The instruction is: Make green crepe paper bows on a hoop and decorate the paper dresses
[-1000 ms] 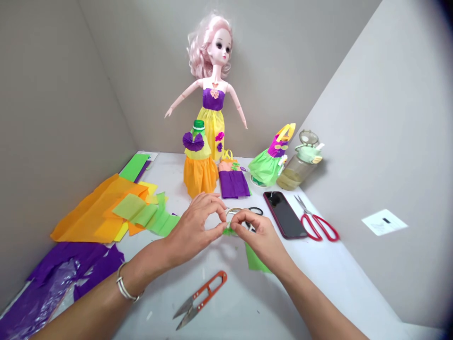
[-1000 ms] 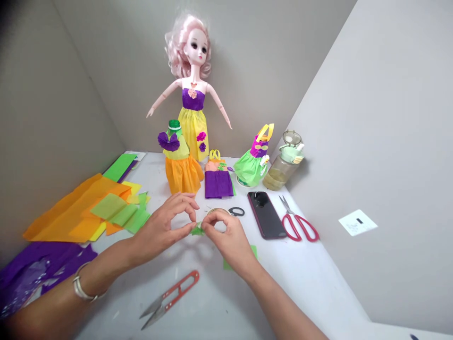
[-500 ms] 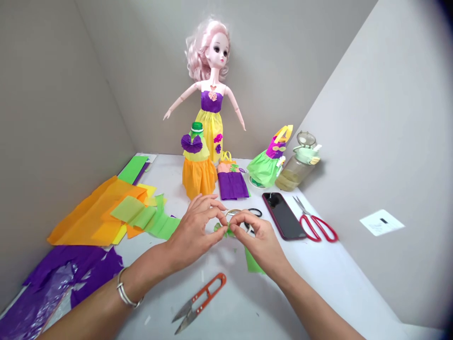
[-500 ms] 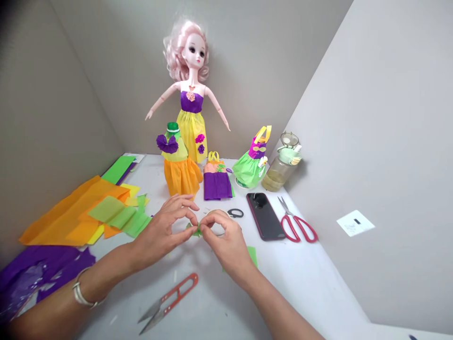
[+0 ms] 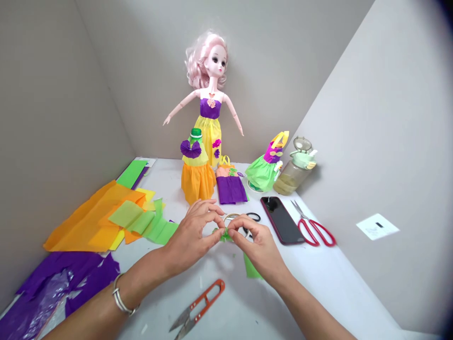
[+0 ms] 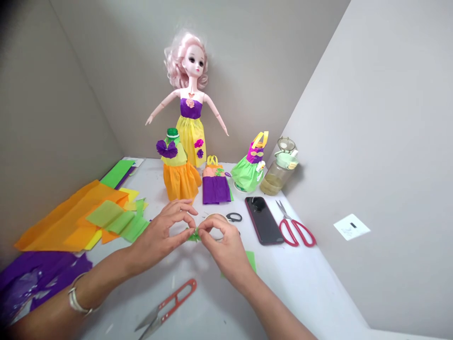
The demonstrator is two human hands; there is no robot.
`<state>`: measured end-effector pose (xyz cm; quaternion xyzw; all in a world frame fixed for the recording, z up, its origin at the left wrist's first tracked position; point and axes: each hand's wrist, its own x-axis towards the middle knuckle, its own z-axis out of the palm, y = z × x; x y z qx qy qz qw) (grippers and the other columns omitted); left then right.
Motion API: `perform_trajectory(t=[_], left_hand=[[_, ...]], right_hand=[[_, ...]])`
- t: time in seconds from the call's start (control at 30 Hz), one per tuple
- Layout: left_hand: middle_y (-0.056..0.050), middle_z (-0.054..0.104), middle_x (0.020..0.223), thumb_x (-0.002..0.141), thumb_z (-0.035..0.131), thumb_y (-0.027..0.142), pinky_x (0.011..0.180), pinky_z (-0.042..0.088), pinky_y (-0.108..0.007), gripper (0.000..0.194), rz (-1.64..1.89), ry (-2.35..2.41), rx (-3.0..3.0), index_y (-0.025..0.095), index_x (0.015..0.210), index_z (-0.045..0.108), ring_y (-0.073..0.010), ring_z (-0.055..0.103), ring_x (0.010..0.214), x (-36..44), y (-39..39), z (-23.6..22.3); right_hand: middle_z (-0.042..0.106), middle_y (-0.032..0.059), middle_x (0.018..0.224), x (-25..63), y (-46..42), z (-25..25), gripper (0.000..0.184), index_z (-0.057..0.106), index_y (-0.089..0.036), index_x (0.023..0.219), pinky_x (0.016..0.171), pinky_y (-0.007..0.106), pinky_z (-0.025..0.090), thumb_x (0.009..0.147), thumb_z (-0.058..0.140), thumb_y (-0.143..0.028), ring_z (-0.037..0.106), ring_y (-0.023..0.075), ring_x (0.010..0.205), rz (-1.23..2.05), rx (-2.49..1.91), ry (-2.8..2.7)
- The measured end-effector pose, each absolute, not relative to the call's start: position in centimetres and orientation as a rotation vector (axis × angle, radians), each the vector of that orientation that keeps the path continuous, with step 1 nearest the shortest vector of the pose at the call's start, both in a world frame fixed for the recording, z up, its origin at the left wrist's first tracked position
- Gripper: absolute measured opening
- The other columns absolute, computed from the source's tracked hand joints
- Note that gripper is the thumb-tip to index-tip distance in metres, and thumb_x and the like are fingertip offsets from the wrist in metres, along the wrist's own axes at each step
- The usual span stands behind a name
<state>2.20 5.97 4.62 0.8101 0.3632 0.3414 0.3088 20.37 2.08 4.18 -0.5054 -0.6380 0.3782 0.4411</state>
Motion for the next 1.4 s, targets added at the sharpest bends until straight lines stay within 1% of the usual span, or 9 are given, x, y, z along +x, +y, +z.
perform_trajectory(t=[0.17, 0.27, 0.37, 0.5, 0.67, 0.9, 1.17, 1.27, 1.4], left_hand=[[-0.005, 0.061, 0.114, 0.087, 0.058, 0.027, 0.108, 0.034, -0.042, 0.006, 0.874, 0.966, 2.075, 0.024, 0.083, 0.061, -0.0242, 0.043, 0.129, 2.21, 5.77, 4.79], [-0.004, 0.060, 0.117, 0.086, 0.059, 0.028, 0.108, 0.034, -0.042, 0.003, 0.885, 0.982, 2.006, 0.025, 0.087, 0.059, -0.0240, 0.044, 0.129, 2.10, 5.65, 4.97], [-0.005, 0.059, 0.123, 0.084, 0.061, 0.032, 0.109, 0.034, -0.042, 0.010, 0.832, 0.986, 1.936, 0.025, 0.091, 0.060, -0.0249, 0.042, 0.131, 2.02, 5.71, 5.07], [-0.004, 0.059, 0.125, 0.083, 0.062, 0.037, 0.111, 0.031, -0.043, 0.012, 0.749, 0.965, 1.842, 0.025, 0.082, 0.061, -0.0253, 0.039, 0.133, 2.09, 5.84, 5.01], [-0.003, 0.060, 0.122, 0.083, 0.063, 0.033, 0.112, 0.028, -0.042, 0.011, 0.765, 0.953, 1.809, 0.024, 0.077, 0.060, -0.0239, 0.039, 0.133, 2.12, 5.76, 4.84], [-0.004, 0.059, 0.124, 0.081, 0.064, 0.029, 0.113, 0.027, -0.043, 0.008, 0.758, 0.940, 1.833, 0.023, 0.076, 0.062, -0.0245, 0.037, 0.135, 2.34, 5.88, 4.57], [-0.003, 0.060, 0.122, 0.082, 0.063, 0.029, 0.112, 0.030, -0.042, 0.008, 0.772, 0.958, 1.852, 0.023, 0.077, 0.060, -0.0237, 0.040, 0.132, 2.22, 5.87, 4.82], [-0.002, 0.060, 0.120, 0.083, 0.063, 0.028, 0.111, 0.031, -0.042, 0.006, 0.854, 1.000, 1.883, 0.024, 0.080, 0.059, -0.0230, 0.040, 0.132, 2.32, 5.64, 4.97], [-0.003, 0.060, 0.118, 0.084, 0.061, 0.025, 0.111, 0.031, -0.044, 0.006, 0.958, 0.989, 2.012, 0.023, 0.078, 0.060, -0.0238, 0.038, 0.133, 2.46, 5.38, 5.06]], right_hand=[[0.060, 0.0012, 0.081, 20.51, 2.28, 4.09, 0.010, 0.064, -0.021, 0.075, 0.080, 0.031, 0.040, 0.084, 0.060, -0.021, 0.056, 0.0186, 0.082, 0.975, -1.242, -1.572], [0.060, 0.0014, 0.081, 20.60, 2.31, 3.99, 0.009, 0.064, -0.021, 0.075, 0.080, 0.031, 0.041, 0.084, 0.060, -0.021, 0.057, 0.0188, 0.082, 1.003, -1.229, -1.551], [0.060, 0.0016, 0.082, 20.66, 2.30, 3.90, 0.009, 0.065, -0.021, 0.077, 0.079, 0.031, 0.042, 0.083, 0.060, -0.024, 0.057, 0.0192, 0.083, 1.046, -1.215, -1.517], [0.061, 0.0020, 0.082, 20.61, 2.26, 3.99, 0.010, 0.066, -0.021, 0.076, 0.080, 0.032, 0.042, 0.083, 0.061, -0.025, 0.056, 0.0195, 0.083, 1.049, -1.214, -1.525], [0.060, 0.0016, 0.079, 20.32, 2.06, 4.40, 0.010, 0.064, -0.021, 0.074, 0.080, 0.031, 0.040, 0.083, 0.061, -0.023, 0.055, 0.0190, 0.081, 1.014, -1.231, -1.573], [0.058, 0.0008, 0.078, 20.28, 2.08, 4.56, 0.012, 0.062, -0.021, 0.070, 0.078, 0.030, 0.039, 0.080, 0.059, -0.016, 0.053, 0.0180, 0.079, 0.944, -1.257, -1.633], [0.058, 0.0001, 0.078, 20.60, 2.12, 4.70, 0.010, 0.061, -0.020, 0.072, 0.079, 0.029, 0.039, 0.082, 0.059, -0.019, 0.054, 0.0170, 0.079, 1.011, -1.246, -1.611], [0.058, 0.0001, 0.079, 20.62, 2.28, 4.42, 0.009, 0.062, -0.019, 0.074, 0.077, 0.029, 0.040, 0.082, 0.059, -0.020, 0.054, 0.0168, 0.079, 1.010, -1.242, -1.574], [0.059, 0.0001, 0.079, 20.53, 2.29, 4.23, 0.009, 0.062, -0.019, 0.075, 0.076, 0.028, 0.040, 0.083, 0.059, -0.021, 0.055, 0.0167, 0.079, 0.986, -1.251, -1.552]])
